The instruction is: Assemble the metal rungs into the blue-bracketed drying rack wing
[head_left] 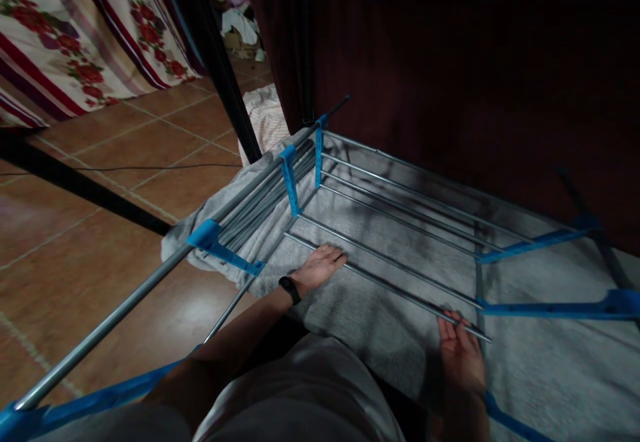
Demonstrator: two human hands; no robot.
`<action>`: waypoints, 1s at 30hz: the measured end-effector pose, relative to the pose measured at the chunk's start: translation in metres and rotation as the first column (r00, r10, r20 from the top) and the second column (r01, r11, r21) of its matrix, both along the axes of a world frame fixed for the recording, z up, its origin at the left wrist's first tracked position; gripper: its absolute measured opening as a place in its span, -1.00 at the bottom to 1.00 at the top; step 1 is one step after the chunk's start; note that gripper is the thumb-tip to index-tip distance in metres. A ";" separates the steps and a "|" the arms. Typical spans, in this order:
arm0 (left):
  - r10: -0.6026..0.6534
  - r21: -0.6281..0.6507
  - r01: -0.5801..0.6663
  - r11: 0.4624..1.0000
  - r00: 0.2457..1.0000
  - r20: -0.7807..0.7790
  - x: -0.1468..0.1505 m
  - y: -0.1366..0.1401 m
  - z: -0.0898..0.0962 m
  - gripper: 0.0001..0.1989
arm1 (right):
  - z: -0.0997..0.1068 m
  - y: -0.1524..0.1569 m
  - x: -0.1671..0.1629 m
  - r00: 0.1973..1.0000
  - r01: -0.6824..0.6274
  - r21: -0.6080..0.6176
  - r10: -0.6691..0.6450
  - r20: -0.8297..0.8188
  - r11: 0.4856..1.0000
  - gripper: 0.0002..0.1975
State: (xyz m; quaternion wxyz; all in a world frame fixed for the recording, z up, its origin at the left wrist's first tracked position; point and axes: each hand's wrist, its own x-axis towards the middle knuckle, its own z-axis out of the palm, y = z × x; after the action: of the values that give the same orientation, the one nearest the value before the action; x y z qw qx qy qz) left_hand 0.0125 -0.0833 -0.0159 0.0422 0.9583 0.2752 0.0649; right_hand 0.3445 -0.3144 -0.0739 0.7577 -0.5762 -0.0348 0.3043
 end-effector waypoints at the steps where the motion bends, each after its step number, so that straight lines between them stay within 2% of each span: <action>1: -0.001 0.000 0.001 1.000 1.000 -0.002 0.000 0.000 0.000 -0.69 | 0.000 0.000 0.000 1.000 0.003 -0.005 -0.003 -0.006 1.000 -0.80; 6: 0.002 0.008 -0.002 1.000 1.000 -0.011 0.000 0.000 -0.001 -0.68 | -0.002 0.001 0.001 0.999 0.011 0.011 -0.010 -0.035 1.000 -0.72; 12: 0.018 0.012 -0.018 1.000 1.000 -0.006 0.000 0.001 -0.007 -0.68 | 0.000 0.001 0.001 0.999 0.008 0.045 -0.005 -0.052 0.999 -0.73; 30: 0.008 0.002 -0.008 1.000 1.000 -0.010 0.001 0.002 -0.007 -0.70 | 0.001 0.002 0.001 0.999 -0.013 0.023 0.014 -0.051 1.000 -0.72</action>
State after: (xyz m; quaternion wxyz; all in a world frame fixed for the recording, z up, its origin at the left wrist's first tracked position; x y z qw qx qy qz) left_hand 0.0131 -0.0811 -0.0230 0.0394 0.9575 0.2792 0.0605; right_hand 0.3454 -0.3122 -0.0731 0.7629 -0.5593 -0.0226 0.3236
